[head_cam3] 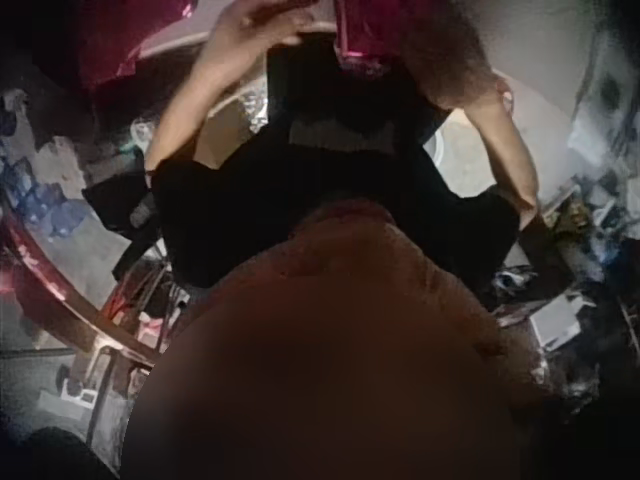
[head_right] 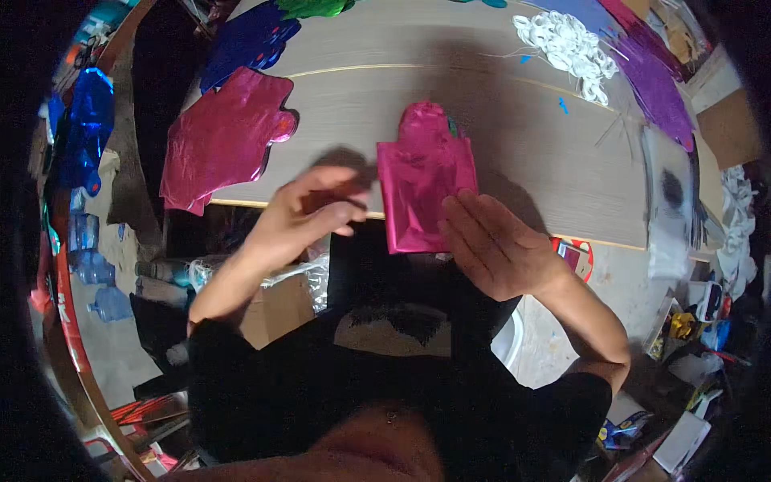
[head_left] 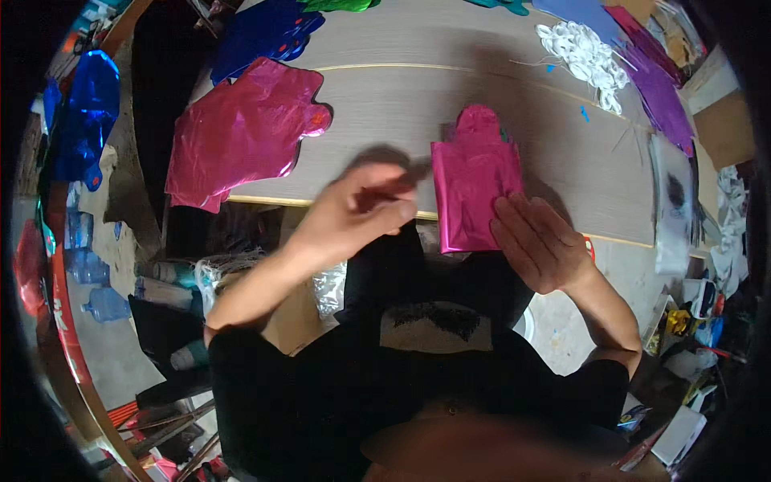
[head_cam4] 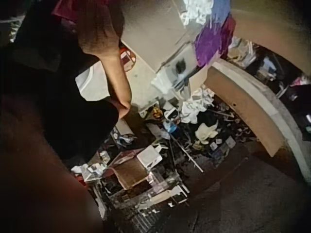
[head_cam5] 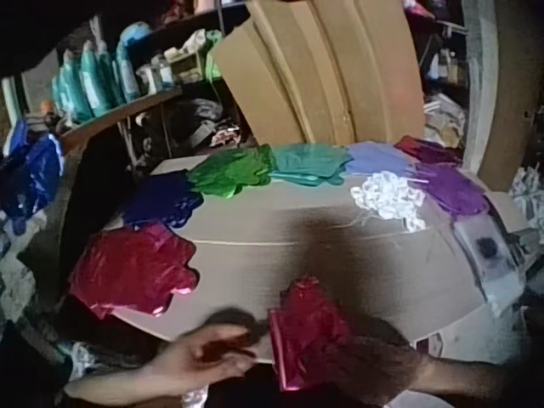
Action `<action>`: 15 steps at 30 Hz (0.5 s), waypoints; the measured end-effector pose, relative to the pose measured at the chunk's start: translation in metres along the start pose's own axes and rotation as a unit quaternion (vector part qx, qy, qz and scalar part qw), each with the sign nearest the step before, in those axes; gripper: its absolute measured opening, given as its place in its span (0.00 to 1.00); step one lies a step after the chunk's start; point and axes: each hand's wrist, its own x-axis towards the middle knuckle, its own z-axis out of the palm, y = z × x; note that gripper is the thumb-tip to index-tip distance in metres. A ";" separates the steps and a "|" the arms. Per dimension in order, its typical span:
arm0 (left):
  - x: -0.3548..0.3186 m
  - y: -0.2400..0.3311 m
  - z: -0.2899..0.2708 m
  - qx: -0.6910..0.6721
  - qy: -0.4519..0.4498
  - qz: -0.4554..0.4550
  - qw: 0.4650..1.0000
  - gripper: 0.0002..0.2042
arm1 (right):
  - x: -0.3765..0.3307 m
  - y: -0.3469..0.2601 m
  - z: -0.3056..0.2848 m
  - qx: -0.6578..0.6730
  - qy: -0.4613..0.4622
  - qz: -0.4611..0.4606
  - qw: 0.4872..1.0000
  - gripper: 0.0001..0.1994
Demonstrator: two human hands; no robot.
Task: Folding thin colorful plastic or foil sheets and placing them into clear bags with product labels.
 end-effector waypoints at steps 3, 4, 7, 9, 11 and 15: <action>0.020 0.014 0.015 -0.138 -0.083 -0.100 0.982 0.22 | 0.012 0.001 -0.007 0.008 0.041 -0.004 0.999 0.13; 0.025 0.014 0.016 -0.211 -0.123 -0.119 0.962 0.21 | 0.014 0.000 -0.006 0.006 0.046 -0.006 0.999 0.13; 0.040 0.021 0.015 -0.221 -0.068 -0.092 0.969 0.14 | 0.015 0.001 -0.001 -0.010 0.070 -0.027 0.997 0.12; 0.043 0.019 0.017 -0.226 -0.048 -0.050 0.972 0.11 | 0.015 0.005 0.002 -0.033 0.064 -0.020 0.997 0.12; 0.046 0.008 0.018 -0.205 -0.018 0.011 0.979 0.10 | 0.012 0.005 0.004 -0.036 0.051 -0.004 0.998 0.13; 0.047 0.004 0.015 -0.190 0.003 0.043 0.981 0.08 | 0.013 0.011 0.003 0.018 0.019 0.046 0.999 0.19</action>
